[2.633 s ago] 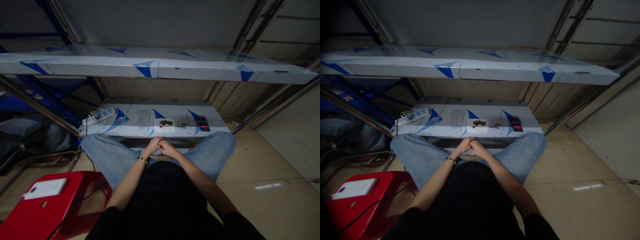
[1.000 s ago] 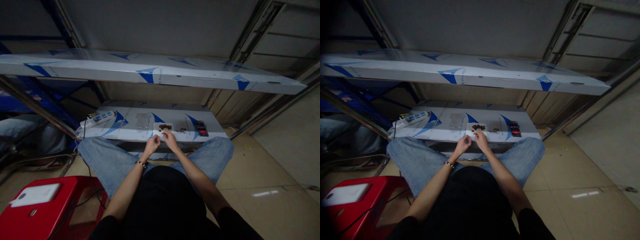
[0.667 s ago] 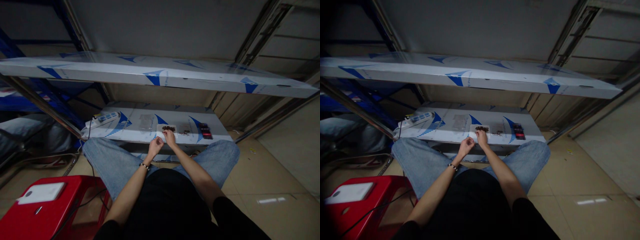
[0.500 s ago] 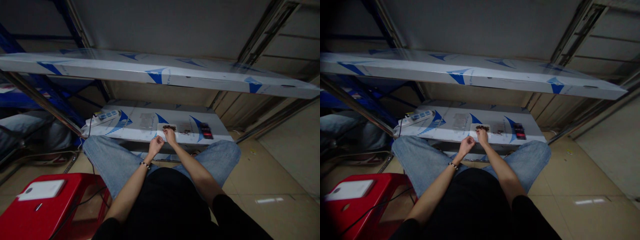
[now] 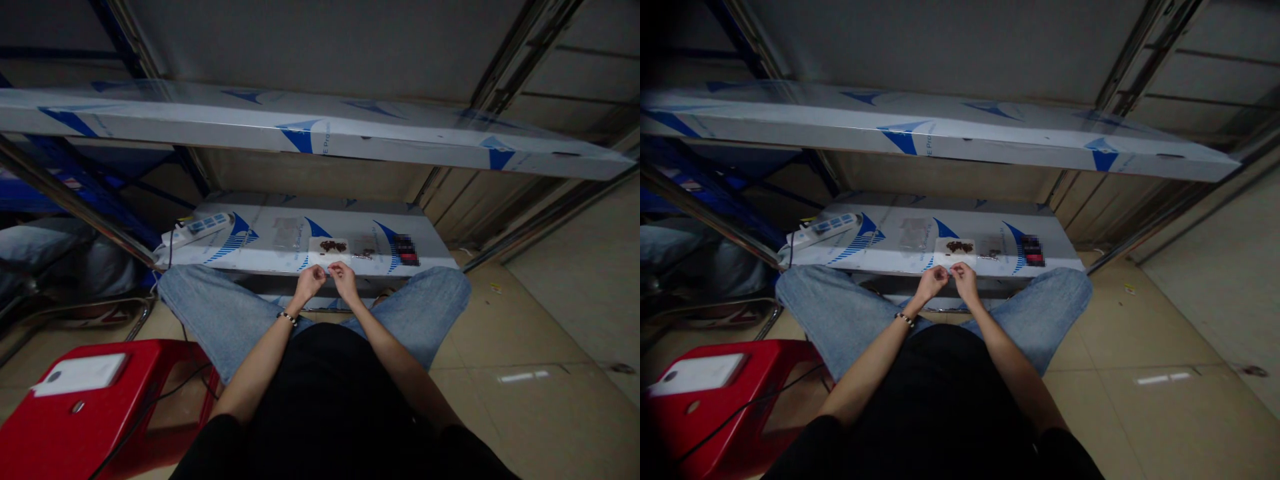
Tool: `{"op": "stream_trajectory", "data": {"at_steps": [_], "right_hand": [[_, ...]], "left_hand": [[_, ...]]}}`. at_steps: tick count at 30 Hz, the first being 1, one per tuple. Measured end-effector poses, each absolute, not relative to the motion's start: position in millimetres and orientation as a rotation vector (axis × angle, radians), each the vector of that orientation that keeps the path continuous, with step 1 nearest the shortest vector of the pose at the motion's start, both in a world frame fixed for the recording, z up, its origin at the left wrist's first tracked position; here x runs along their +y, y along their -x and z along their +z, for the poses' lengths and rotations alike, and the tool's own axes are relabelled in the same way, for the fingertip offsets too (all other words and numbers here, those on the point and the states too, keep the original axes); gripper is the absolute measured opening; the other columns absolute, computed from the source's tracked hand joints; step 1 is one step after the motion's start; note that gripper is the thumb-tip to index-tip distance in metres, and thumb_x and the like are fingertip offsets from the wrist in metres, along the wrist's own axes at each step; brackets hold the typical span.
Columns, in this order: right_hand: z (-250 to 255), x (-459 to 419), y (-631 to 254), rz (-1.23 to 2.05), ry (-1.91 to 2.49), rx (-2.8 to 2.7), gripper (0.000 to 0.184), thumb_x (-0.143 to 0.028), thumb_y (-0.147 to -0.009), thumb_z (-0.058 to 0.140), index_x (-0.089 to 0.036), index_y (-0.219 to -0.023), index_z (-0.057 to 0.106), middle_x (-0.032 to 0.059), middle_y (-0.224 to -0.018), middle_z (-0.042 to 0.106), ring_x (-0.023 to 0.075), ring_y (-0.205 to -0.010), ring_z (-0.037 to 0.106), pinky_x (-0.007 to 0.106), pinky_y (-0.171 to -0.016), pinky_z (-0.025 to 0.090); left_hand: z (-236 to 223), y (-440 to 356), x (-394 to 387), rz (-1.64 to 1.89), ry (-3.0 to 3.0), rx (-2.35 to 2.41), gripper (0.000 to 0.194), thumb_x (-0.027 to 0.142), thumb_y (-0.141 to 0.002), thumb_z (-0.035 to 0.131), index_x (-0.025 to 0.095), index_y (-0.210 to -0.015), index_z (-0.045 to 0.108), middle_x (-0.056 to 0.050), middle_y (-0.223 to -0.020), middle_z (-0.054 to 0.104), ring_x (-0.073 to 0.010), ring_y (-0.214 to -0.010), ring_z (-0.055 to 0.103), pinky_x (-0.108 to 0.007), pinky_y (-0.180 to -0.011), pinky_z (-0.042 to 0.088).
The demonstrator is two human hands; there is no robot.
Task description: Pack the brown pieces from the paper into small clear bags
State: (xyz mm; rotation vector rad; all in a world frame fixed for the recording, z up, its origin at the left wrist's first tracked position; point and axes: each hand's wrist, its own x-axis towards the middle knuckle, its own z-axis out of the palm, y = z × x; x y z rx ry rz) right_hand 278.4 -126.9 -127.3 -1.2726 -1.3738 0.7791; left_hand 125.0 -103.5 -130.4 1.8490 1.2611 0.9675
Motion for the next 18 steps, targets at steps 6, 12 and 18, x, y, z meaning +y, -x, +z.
{"op": "stream_trajectory", "data": {"at_steps": [6, 12, 18], "right_hand": [[-114.7, -127.8, -274.3, 0.715, 1.243, -1.489, 0.014, -0.024, -0.087, 0.059, -0.017, -0.088, 0.071, 0.0084, -0.095, 0.069, 0.0203, -0.085, 0.066, 0.032, -0.079, 0.054], [-111.1, -130.1, -275.1, 0.66, 1.242, -1.594, 0.018, -0.015, -0.085, 0.057, -0.018, -0.089, 0.074, 0.0085, -0.096, 0.072, 0.0206, -0.09, 0.066, 0.032, -0.084, 0.052], [-110.9, -129.6, -273.9, 0.737, 1.279, -1.463, 0.024, -0.02, -0.076, 0.063, -0.017, -0.097, 0.073, 0.0051, -0.087, 0.075, 0.0167, -0.067, 0.06, 0.027, -0.067, 0.048]], "left_hand": [[-131.3, -125.0, -107.3, 0.88, -1.934, 1.293, 0.006, 0.016, -0.076, 0.059, 0.016, -0.079, 0.064, 0.0, -0.072, 0.065, -0.0133, -0.065, 0.057, -0.023, -0.067, 0.043], [-132.4, -126.1, -106.9, 0.867, -1.891, 1.297, 0.011, 0.016, -0.074, 0.06, 0.015, -0.082, 0.066, -0.001, -0.073, 0.066, -0.014, -0.068, 0.056, -0.023, -0.068, 0.044], [-134.8, -125.6, -106.3, 0.894, -1.875, 1.234, 0.012, 0.017, -0.073, 0.06, 0.015, -0.083, 0.067, -0.001, -0.073, 0.065, -0.014, -0.068, 0.057, -0.023, -0.068, 0.045]]}}
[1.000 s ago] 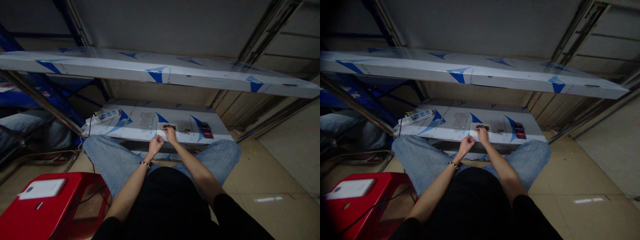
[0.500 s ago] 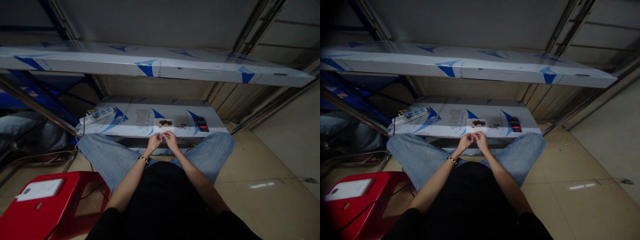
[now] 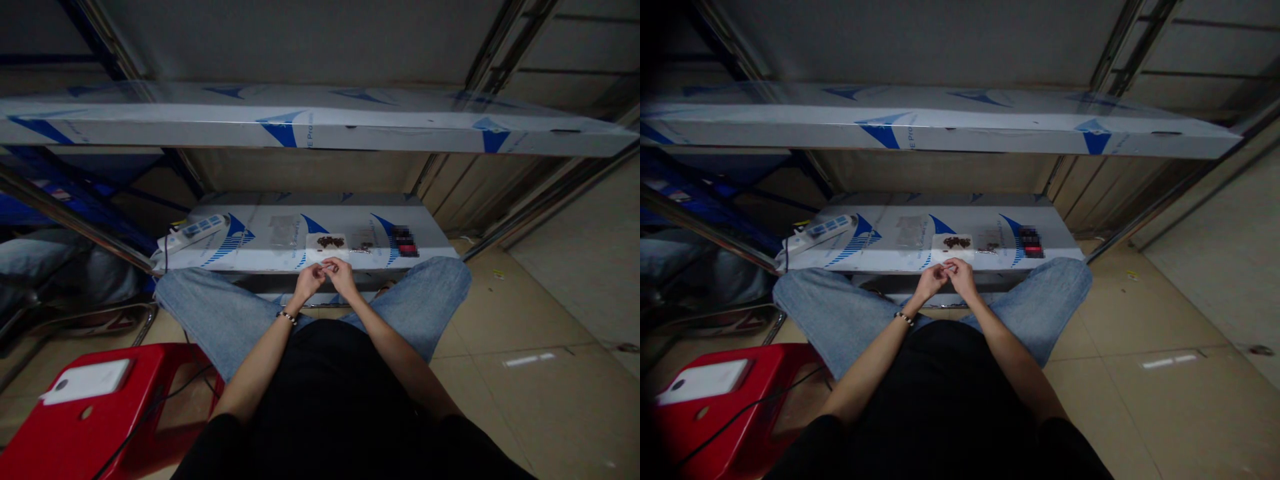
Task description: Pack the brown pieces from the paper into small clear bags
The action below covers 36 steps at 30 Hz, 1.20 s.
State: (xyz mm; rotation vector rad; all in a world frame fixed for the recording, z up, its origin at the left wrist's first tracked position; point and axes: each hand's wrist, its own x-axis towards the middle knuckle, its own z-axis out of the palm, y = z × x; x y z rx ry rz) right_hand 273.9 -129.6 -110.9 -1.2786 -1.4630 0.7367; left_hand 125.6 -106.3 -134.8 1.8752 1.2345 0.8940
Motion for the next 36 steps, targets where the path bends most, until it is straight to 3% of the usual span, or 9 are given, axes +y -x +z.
{"op": "stream_trajectory", "data": {"at_steps": [8, 18, 24, 36], "right_hand": [[-107.9, -133.3, -273.6, 0.766, 1.282, -1.457, 0.017, -0.028, -0.075, 0.068, -0.018, -0.087, 0.073, 0.0008, -0.069, 0.07, 0.015, -0.057, 0.054, 0.025, -0.057, 0.042], [-118.9, -94.5, -279.3, 0.586, 1.349, -1.479, 0.019, -0.023, -0.084, 0.058, -0.017, -0.091, 0.075, 0.0056, -0.086, 0.074, 0.0176, -0.067, 0.061, 0.028, -0.069, 0.05], [-127.4, -39.6, -280.0, 0.353, 1.579, -1.712, 0.02, -0.016, -0.087, 0.061, -0.016, -0.098, 0.078, 0.0104, -0.096, 0.074, 0.0224, -0.092, 0.064, 0.031, -0.089, 0.048], [-126.3, -40.0, -276.2, 0.383, 1.567, -1.598, 0.01, -0.019, -0.082, 0.067, -0.018, -0.084, 0.077, 0.0094, -0.09, 0.074, 0.0227, -0.087, 0.065, 0.033, -0.087, 0.05]], "left_hand": [[-125.8, -127.8, -111.3, 0.917, -1.827, 1.175, 0.011, 0.017, -0.073, 0.062, 0.013, -0.082, 0.067, -0.003, -0.075, 0.067, -0.0155, -0.07, 0.058, -0.024, -0.069, 0.046], [-121.1, -127.3, -106.5, 1.032, -1.593, 1.066, 0.009, 0.012, -0.068, 0.06, 0.014, -0.077, 0.063, -0.003, -0.074, 0.066, -0.0135, -0.07, 0.059, -0.026, -0.073, 0.048], [-116.5, -124.0, -107.6, 1.125, -1.38, 1.072, 0.008, 0.009, -0.067, 0.064, 0.014, -0.074, 0.063, -0.002, -0.066, 0.065, -0.0134, -0.064, 0.06, -0.027, -0.07, 0.048], [-118.3, -124.7, -108.8, 1.126, -1.313, 1.077, 0.007, 0.016, -0.069, 0.069, 0.015, -0.072, 0.063, -0.002, -0.062, 0.064, -0.0135, -0.06, 0.059, -0.026, -0.063, 0.046]]}}
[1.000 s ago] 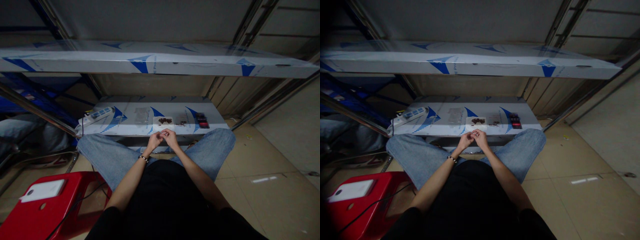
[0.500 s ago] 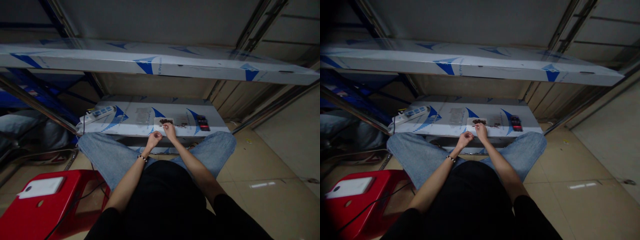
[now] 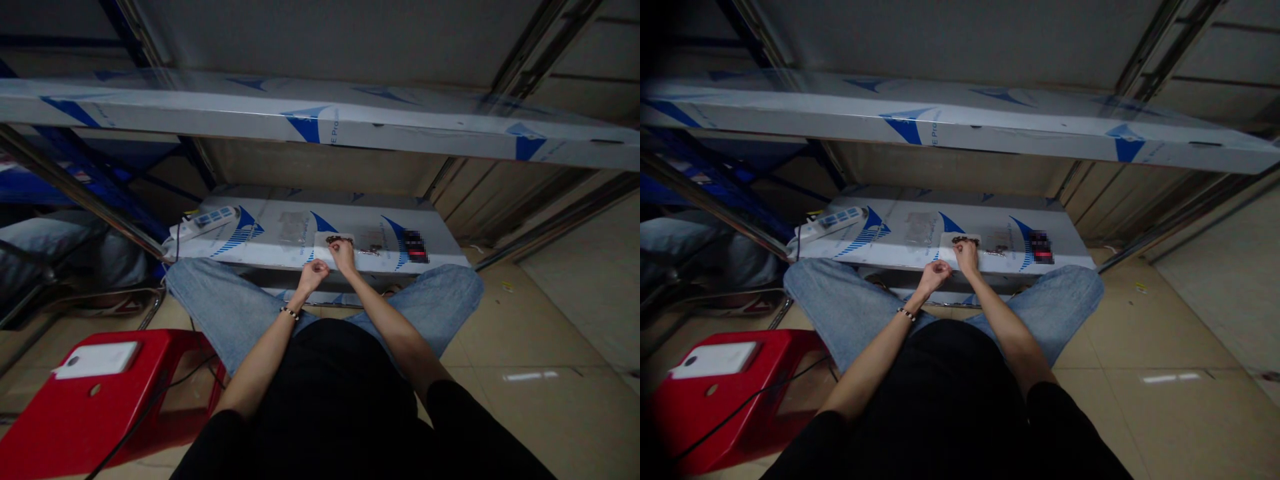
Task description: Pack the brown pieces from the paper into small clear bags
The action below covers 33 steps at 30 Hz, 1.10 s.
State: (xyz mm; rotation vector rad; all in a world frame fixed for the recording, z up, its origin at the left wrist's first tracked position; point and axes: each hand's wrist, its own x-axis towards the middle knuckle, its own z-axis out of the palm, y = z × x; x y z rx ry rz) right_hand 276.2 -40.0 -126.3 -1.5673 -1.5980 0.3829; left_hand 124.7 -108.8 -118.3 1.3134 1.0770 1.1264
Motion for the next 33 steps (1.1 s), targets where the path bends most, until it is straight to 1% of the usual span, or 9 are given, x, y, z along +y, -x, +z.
{"op": "stream_trajectory", "data": {"at_steps": [5, 8, 10, 12, 16, 19, 25, 33], "right_hand": [[-129.9, -89.7, -275.2, 0.693, 1.3, -1.298, 0.016, -0.032, -0.081, 0.066, -0.018, -0.086, 0.07, 0.007, -0.085, 0.073, 0.02, -0.073, 0.067, 0.031, -0.073, 0.054], [-131.2, -120.0, -275.8, 0.854, 1.202, -1.29, 0.021, -0.038, -0.076, 0.072, -0.018, -0.083, 0.069, 0.0059, -0.081, 0.073, 0.0193, -0.068, 0.067, 0.029, -0.066, 0.054], [-129.7, -131.7, -278.1, 0.902, 1.19, -1.309, 0.023, -0.04, -0.075, 0.074, -0.018, -0.08, 0.07, 0.006, -0.079, 0.073, 0.0194, -0.067, 0.067, 0.029, -0.065, 0.053], [-127.5, -136.0, -280.8, 0.909, 1.201, -1.298, 0.023, -0.04, -0.075, 0.073, -0.017, -0.078, 0.071, 0.0069, -0.078, 0.074, 0.0206, -0.068, 0.068, 0.03, -0.066, 0.054], [-126.2, -132.3, -282.6, 0.892, 1.222, -1.282, 0.021, -0.037, -0.078, 0.069, -0.017, -0.083, 0.075, 0.0087, -0.082, 0.077, 0.0234, -0.074, 0.071, 0.034, -0.072, 0.057], [-129.3, -129.6, -281.1, 0.903, 1.2, -1.331, 0.018, -0.033, -0.079, 0.067, -0.018, -0.086, 0.076, 0.0082, -0.086, 0.078, 0.0238, -0.077, 0.073, 0.035, -0.076, 0.058], [-132.4, -131.6, -279.6, 0.905, 1.188, -1.388, 0.017, -0.034, -0.077, 0.071, -0.018, -0.084, 0.074, 0.0066, -0.08, 0.076, 0.0223, -0.072, 0.071, 0.031, -0.068, 0.055], [-125.4, -134.4, -277.5, 0.804, 1.233, -1.45, 0.015, -0.032, -0.076, 0.072, -0.017, -0.08, 0.076, 0.0067, -0.078, 0.076, 0.0208, -0.07, 0.067, 0.031, -0.069, 0.053]], "left_hand": [[-122.9, -126.7, -104.4, 1.111, -1.395, 1.077, 0.009, 0.015, -0.064, 0.067, 0.015, -0.073, 0.063, -0.001, -0.066, 0.064, -0.013, -0.062, 0.058, -0.024, -0.063, 0.044], [-127.2, -129.0, -102.7, 1.082, -1.515, 1.082, 0.009, 0.017, -0.065, 0.066, 0.015, -0.072, 0.062, 0.0, -0.066, 0.062, -0.0126, -0.063, 0.056, -0.024, -0.064, 0.043], [-130.3, -130.2, -103.2, 1.046, -1.616, 1.087, 0.008, 0.017, -0.066, 0.066, 0.015, -0.072, 0.061, 0.0, -0.067, 0.062, -0.0127, -0.064, 0.055, -0.024, -0.064, 0.042], [-132.9, -131.0, -104.6, 1.006, -1.703, 1.097, 0.006, 0.017, -0.068, 0.065, 0.016, -0.072, 0.061, 0.0, -0.068, 0.063, -0.0128, -0.065, 0.055, -0.024, -0.065, 0.042], [-135.1, -130.4, -106.9, 0.951, -1.825, 1.154, 0.001, 0.017, -0.072, 0.06, 0.016, -0.072, 0.06, 0.001, -0.067, 0.062, -0.0121, -0.063, 0.053, -0.023, -0.063, 0.038], [-135.3, -128.9, -106.4, 0.909, -1.847, 1.198, 0.004, 0.016, -0.071, 0.06, 0.016, -0.075, 0.062, 0.002, -0.066, 0.061, -0.0122, -0.062, 0.052, -0.023, -0.062, 0.037], [-134.3, -128.3, -106.1, 0.892, -1.859, 1.167, 0.008, 0.016, -0.072, 0.06, 0.015, -0.079, 0.064, 0.001, -0.069, 0.062, -0.013, -0.064, 0.053, -0.023, -0.064, 0.038], [-129.6, -128.7, -109.4, 0.881, -1.872, 1.182, 0.006, 0.02, -0.073, 0.063, 0.015, -0.076, 0.063, 0.0, -0.068, 0.061, -0.0129, -0.064, 0.051, -0.023, -0.062, 0.035]]}}
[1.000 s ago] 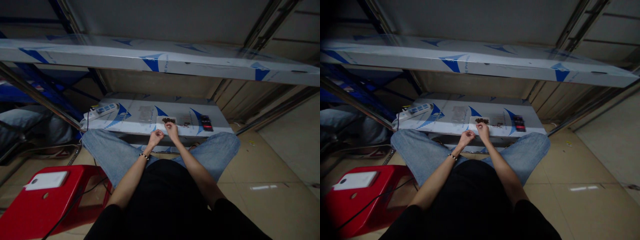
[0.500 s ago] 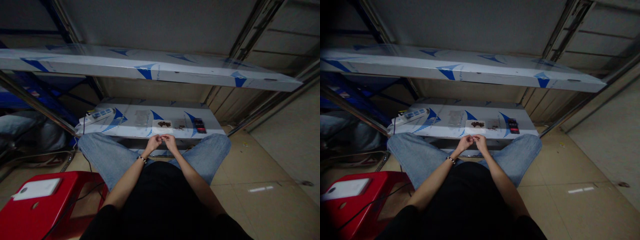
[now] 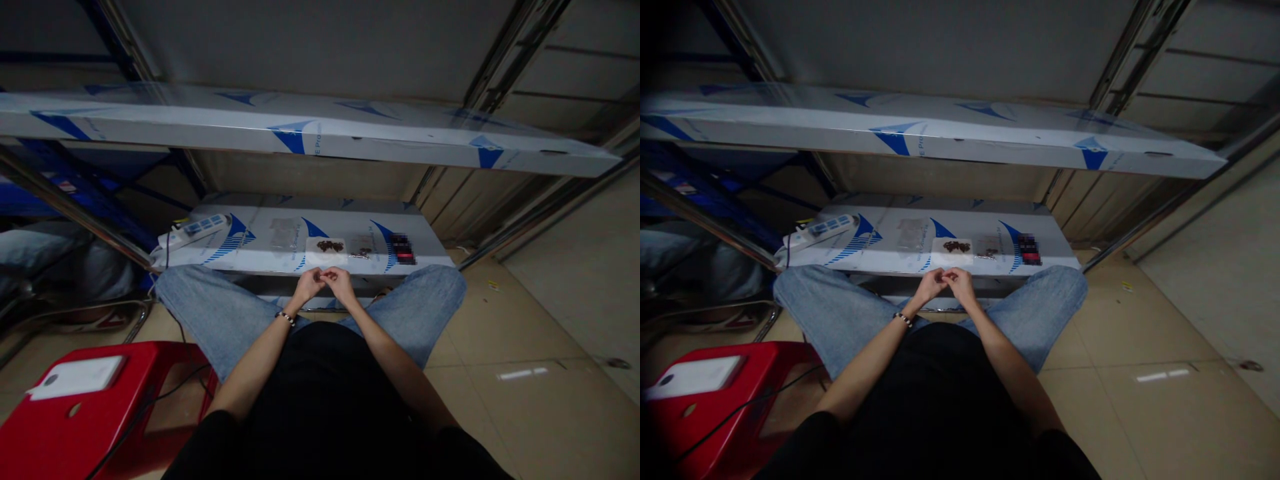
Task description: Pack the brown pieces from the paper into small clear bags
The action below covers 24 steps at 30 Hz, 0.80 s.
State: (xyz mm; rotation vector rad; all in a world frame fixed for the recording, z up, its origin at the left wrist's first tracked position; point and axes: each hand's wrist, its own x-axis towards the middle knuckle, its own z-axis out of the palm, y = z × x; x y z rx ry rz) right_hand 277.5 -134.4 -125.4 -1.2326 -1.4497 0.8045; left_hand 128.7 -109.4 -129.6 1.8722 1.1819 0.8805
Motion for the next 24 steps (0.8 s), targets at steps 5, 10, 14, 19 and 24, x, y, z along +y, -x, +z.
{"op": "stream_trajectory", "data": {"at_steps": [5, 10, 14, 19, 24], "right_hand": [[-123.1, -138.1, -275.9, 0.794, 1.22, -1.468, 0.014, -0.032, -0.079, 0.072, -0.019, -0.081, 0.079, 0.0072, -0.081, 0.077, 0.0231, -0.073, 0.069, 0.034, -0.074, 0.054], [-118.3, -116.5, -283.5, 0.659, 1.292, -1.419, 0.017, -0.032, -0.083, 0.067, -0.019, -0.083, 0.078, 0.0081, -0.087, 0.078, 0.0234, -0.079, 0.07, 0.033, -0.077, 0.055], [-113.6, -79.2, -299.7, 0.48, 1.533, -1.376, 0.018, -0.027, -0.086, 0.062, -0.019, -0.089, 0.077, 0.0084, -0.086, 0.077, 0.0216, -0.078, 0.07, 0.031, -0.079, 0.053], [-120.6, -43.4, -317.2, 0.375, 1.788, -1.4, 0.019, -0.017, -0.085, 0.066, -0.018, -0.1, 0.078, 0.0121, -0.092, 0.077, 0.0214, -0.085, 0.071, 0.03, -0.086, 0.051], [-133.8, -28.6, -323.0, 0.317, 1.895, -1.425, 0.015, -0.014, -0.083, 0.071, -0.018, -0.094, 0.079, 0.0141, -0.089, 0.077, 0.022, -0.084, 0.072, 0.03, -0.085, 0.05]], "left_hand": [[-130.9, -128.8, -109.2, 0.914, -1.868, 1.132, 0.005, 0.019, -0.072, 0.064, 0.015, -0.075, 0.062, 0.001, -0.068, 0.06, -0.0134, -0.064, 0.052, -0.023, -0.063, 0.036], [-130.2, -130.4, -108.6, 0.979, -1.738, 1.098, 0.007, 0.011, -0.068, 0.06, 0.016, -0.074, 0.062, 0.001, -0.068, 0.061, -0.013, -0.065, 0.054, -0.023, -0.067, 0.042], [-132.4, -129.4, -107.8, 0.983, -1.678, 1.078, 0.011, 0.009, -0.067, 0.059, 0.015, -0.075, 0.064, -0.001, -0.071, 0.064, -0.0131, -0.067, 0.058, -0.024, -0.069, 0.045], [-137.4, -127.3, -106.9, 0.995, -1.688, 1.116, 0.013, 0.01, -0.069, 0.059, 0.015, -0.078, 0.065, -0.001, -0.073, 0.066, -0.0134, -0.068, 0.059, -0.024, -0.07, 0.046], [-137.2, -126.8, -107.2, 0.999, -1.69, 1.113, 0.013, 0.009, -0.068, 0.059, 0.015, -0.077, 0.066, -0.001, -0.073, 0.066, -0.0136, -0.07, 0.06, -0.023, -0.069, 0.046]]}}
